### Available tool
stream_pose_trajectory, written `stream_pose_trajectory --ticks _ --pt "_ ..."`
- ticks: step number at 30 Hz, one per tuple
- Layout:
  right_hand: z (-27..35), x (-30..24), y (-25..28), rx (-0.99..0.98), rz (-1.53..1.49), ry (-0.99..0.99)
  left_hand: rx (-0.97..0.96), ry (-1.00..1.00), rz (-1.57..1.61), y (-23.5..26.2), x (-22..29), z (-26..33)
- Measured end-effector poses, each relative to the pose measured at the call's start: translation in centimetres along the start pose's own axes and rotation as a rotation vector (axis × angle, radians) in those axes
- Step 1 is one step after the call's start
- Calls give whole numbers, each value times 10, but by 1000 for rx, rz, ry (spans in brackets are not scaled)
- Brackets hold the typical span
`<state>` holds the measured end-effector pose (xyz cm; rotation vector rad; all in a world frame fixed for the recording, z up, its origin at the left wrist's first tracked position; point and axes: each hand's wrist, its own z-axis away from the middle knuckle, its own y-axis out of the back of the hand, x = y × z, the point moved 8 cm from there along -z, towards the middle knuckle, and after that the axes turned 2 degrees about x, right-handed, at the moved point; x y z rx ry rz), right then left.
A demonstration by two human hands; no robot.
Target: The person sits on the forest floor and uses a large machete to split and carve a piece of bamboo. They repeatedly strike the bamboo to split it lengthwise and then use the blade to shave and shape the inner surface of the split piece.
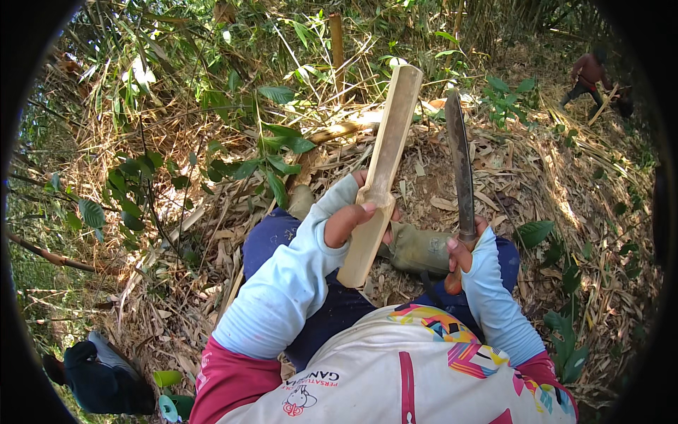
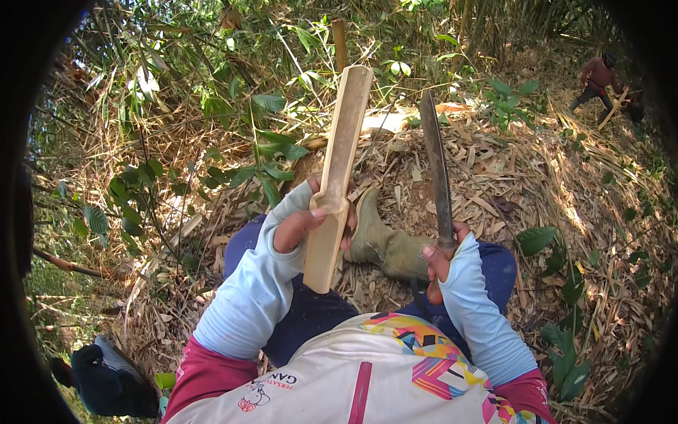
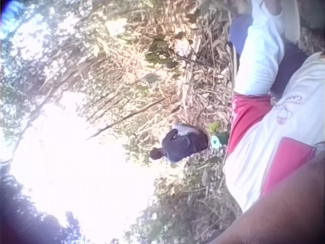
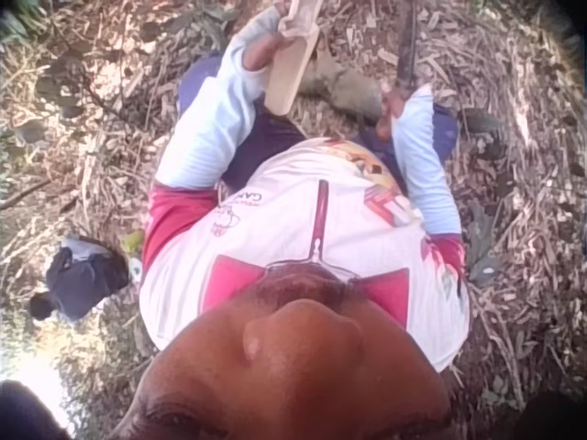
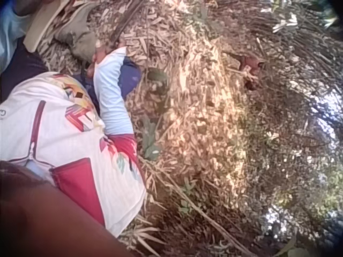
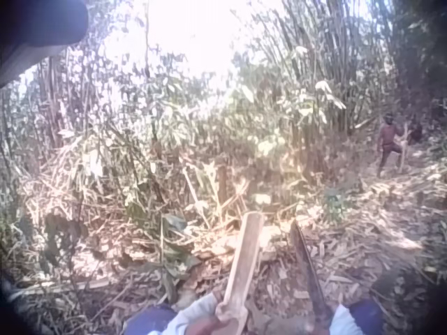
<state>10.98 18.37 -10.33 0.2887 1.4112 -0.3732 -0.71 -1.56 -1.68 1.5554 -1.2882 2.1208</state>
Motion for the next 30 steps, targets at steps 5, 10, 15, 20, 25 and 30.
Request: stream_pose_trajectory --ticks 5,10,15,20,25,30 --pt "2 17 1 -39 -3 -18 29 8 -15 2 -1 1" --pt "6 20 1 -17 24 -62 65 11 -24 2 1 3" --pt "4 24 2 -13 29 -61 84 3 -22 0 3 4" --pt "5 25 1 -12 60 -82 106 -9 -10 1 3 3" --pt "6 30 1 -20 50 -80 107 -9 -15 0 5 4" --pt "6 33 1 -20 38 -86 89 -20 -17 -2 7 1"
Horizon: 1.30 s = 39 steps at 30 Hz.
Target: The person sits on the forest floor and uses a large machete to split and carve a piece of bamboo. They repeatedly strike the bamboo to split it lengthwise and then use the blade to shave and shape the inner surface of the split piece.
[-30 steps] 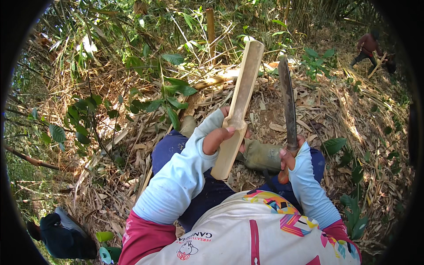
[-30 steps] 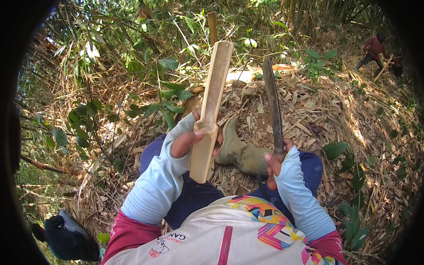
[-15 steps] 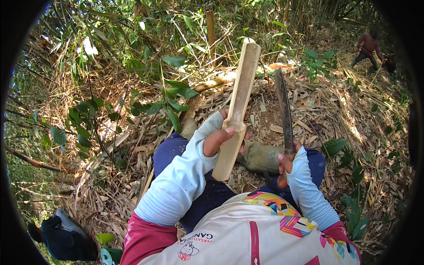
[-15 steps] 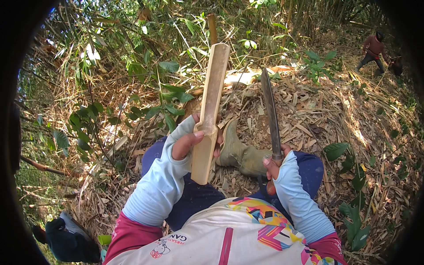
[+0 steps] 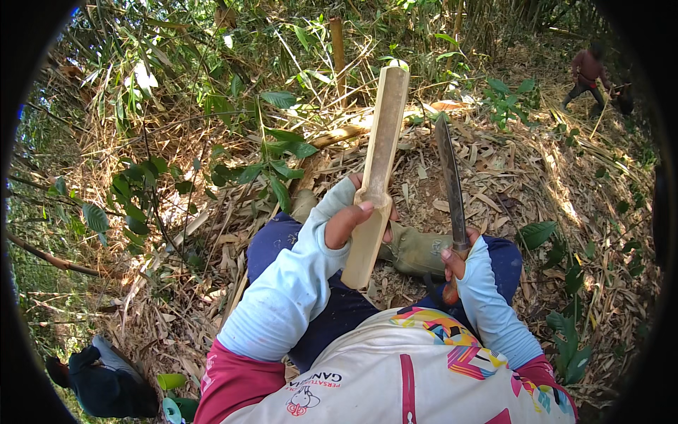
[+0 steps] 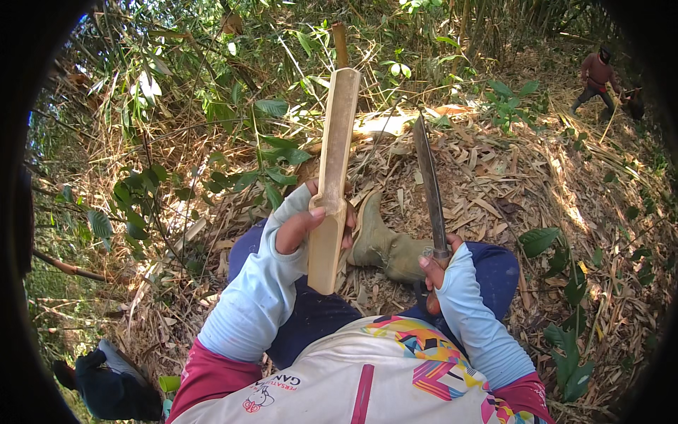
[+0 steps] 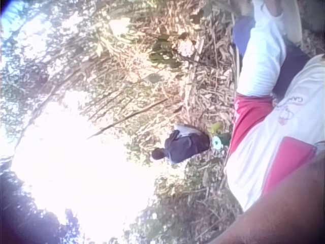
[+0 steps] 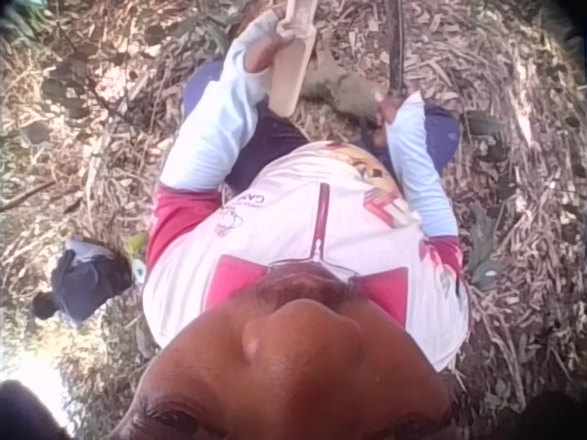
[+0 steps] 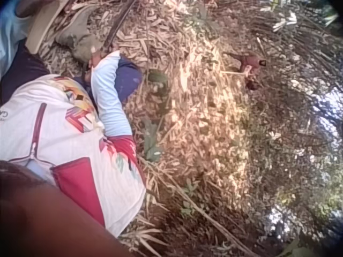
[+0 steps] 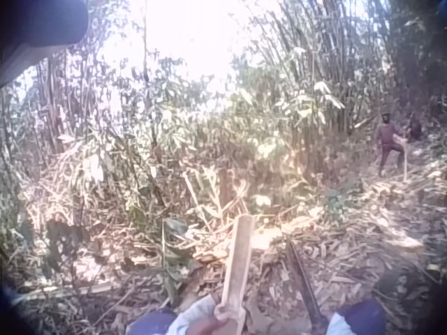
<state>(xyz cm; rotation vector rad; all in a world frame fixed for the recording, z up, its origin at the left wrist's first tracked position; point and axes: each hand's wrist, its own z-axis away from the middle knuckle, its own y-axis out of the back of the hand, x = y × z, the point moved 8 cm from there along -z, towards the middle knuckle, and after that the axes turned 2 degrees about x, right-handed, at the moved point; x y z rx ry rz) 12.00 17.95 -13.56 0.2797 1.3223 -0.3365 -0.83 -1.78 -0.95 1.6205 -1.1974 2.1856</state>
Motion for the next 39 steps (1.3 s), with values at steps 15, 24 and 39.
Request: stream_pose_trajectory --ticks 15,24,39 --pt "3 4 -4 -3 12 -16 106 -5 32 6 0 1" --pt "10 -58 1 90 100 83 140 80 -3 5 -3 7" --pt "5 -159 8 132 798 607 62 -33 -105 -4 10 11"
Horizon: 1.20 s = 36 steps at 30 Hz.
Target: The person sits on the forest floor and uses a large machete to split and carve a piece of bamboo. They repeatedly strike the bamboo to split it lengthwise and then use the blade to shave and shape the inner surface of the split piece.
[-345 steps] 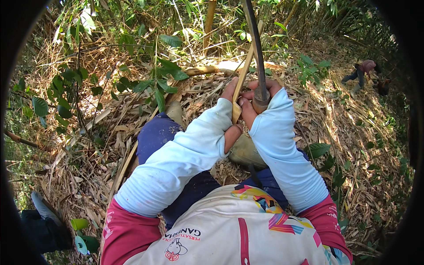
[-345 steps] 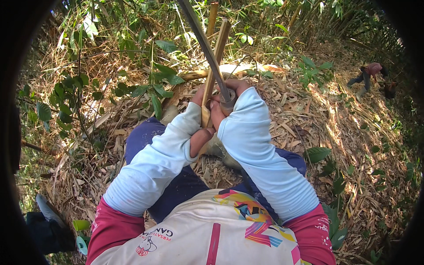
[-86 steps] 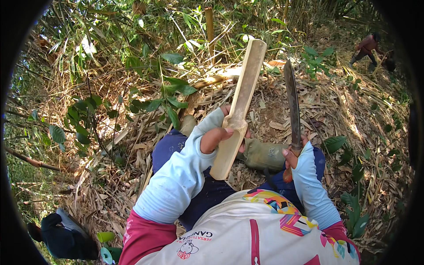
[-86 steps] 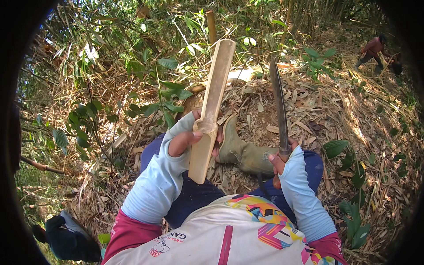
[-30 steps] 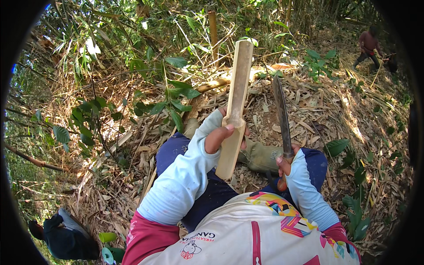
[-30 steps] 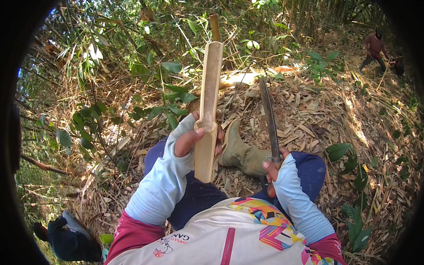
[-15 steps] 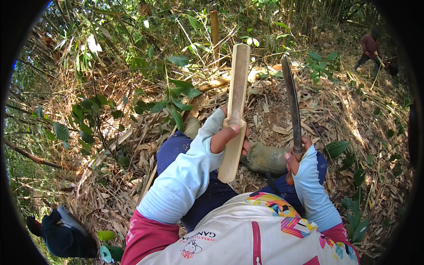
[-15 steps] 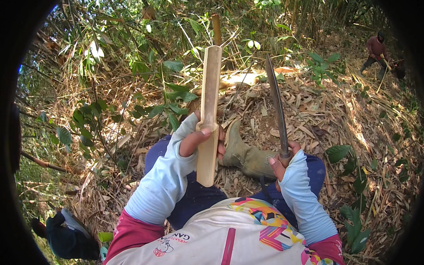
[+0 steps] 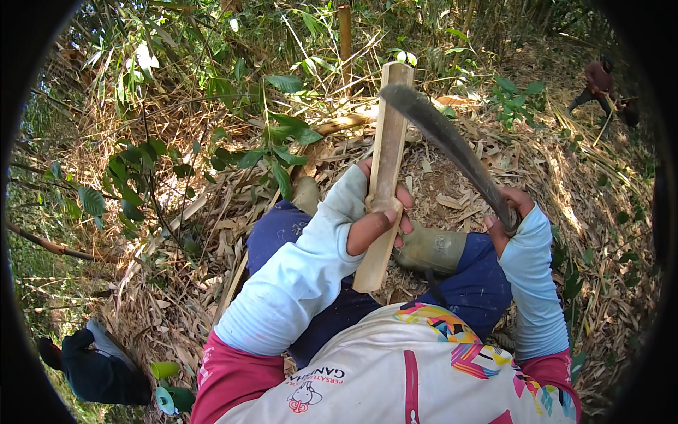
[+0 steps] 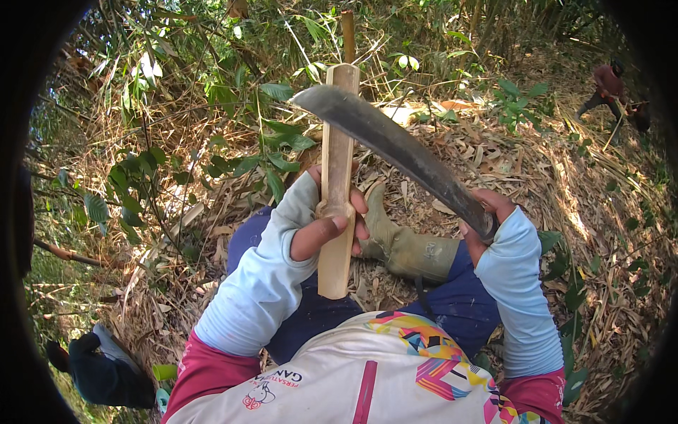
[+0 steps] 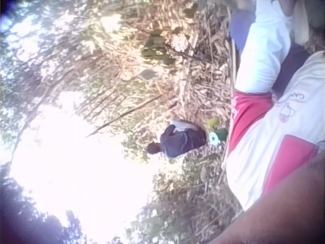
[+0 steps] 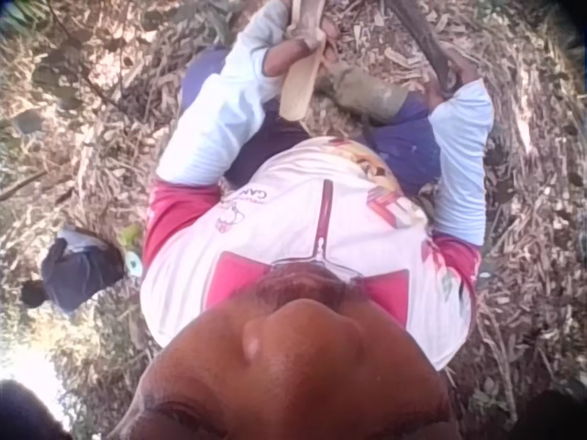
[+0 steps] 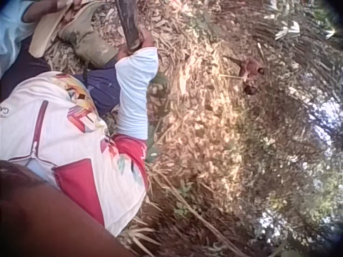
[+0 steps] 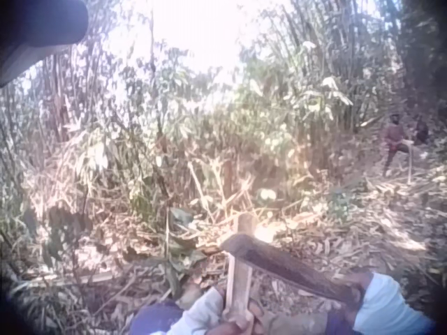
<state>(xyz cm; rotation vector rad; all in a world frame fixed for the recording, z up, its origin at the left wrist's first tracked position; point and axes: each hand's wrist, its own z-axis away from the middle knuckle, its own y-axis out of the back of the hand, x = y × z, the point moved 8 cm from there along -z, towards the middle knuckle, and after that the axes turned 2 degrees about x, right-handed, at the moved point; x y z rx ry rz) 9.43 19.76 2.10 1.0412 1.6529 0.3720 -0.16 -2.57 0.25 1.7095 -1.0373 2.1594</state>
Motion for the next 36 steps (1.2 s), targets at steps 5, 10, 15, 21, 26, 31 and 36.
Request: stream_pose_trajectory --ticks 5,10,15,21,26,31,36 --pt "3 21 -12 22 -201 -156 10 -7 17 3 3 2" --pt "11 31 -28 2 -421 -287 1 -61 75 5 5 1" --pt "30 23 -53 -108 -668 -514 17 -118 100 5 11 0" --pt "46 20 -80 -203 -789 -574 31 -114 231 8 15 0" --pt "59 10 -96 -254 -858 -595 -67 -173 416 13 14 -1" --pt "63 -8 -100 -287 -809 -545 -75 -221 430 16 16 0" --pt "65 -13 -110 -307 -851 -500 -48 -262 441 17 22 2"
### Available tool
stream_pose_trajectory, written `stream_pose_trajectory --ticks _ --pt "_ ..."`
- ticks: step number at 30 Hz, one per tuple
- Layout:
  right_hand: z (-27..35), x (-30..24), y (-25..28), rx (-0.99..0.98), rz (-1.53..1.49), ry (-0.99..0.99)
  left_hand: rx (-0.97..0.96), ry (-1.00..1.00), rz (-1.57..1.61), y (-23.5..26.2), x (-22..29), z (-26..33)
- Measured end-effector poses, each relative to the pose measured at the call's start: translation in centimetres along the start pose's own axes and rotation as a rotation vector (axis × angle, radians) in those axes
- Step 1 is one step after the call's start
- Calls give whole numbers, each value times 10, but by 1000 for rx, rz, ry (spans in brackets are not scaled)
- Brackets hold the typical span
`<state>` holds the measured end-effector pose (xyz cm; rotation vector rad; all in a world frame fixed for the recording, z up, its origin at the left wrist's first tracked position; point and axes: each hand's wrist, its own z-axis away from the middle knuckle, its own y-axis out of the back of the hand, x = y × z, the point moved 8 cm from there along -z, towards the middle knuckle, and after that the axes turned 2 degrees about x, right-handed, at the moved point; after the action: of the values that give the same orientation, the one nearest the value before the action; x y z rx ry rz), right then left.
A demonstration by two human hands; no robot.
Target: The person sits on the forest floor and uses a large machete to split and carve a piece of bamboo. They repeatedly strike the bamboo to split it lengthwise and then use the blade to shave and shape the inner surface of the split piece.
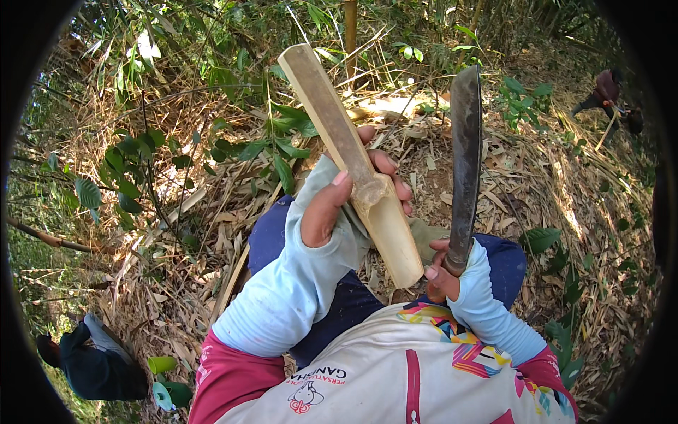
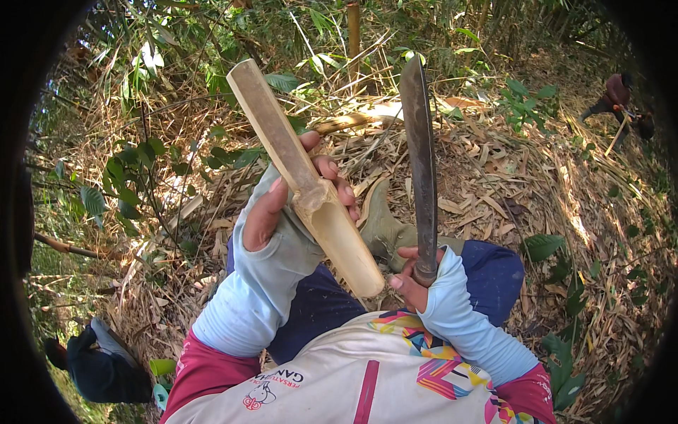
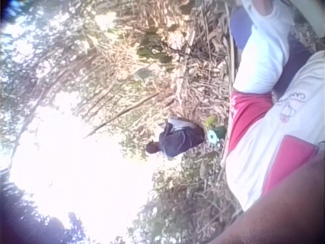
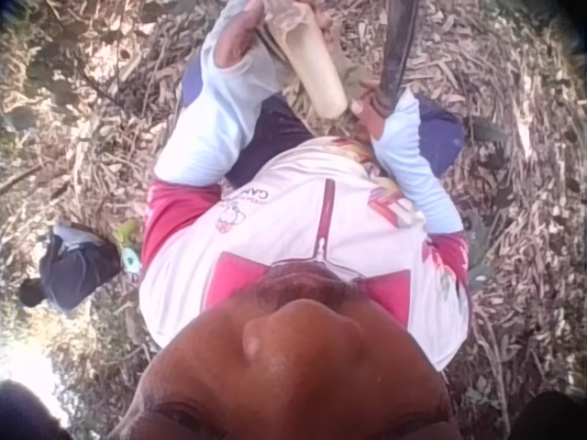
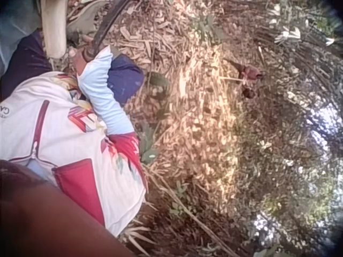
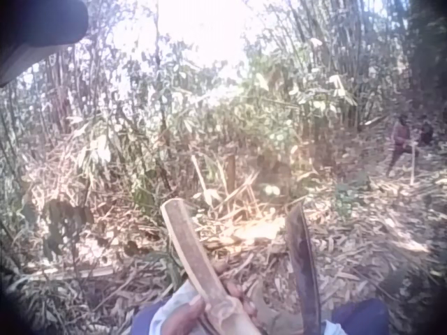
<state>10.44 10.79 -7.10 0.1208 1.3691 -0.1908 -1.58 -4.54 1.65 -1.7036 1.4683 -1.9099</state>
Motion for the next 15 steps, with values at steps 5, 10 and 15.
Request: stream_pose_trajectory --ticks 5,10,15 --pt "-1 5 -9 -45 -59 -42 80 -32 -75 7 2 -1" --pt "1 1 -18 -112 -35 -92 185 -105 -176 12 3 -1" --pt "1 -4 -23 -151 -11 -63 235 -133 -283 8 8 2"
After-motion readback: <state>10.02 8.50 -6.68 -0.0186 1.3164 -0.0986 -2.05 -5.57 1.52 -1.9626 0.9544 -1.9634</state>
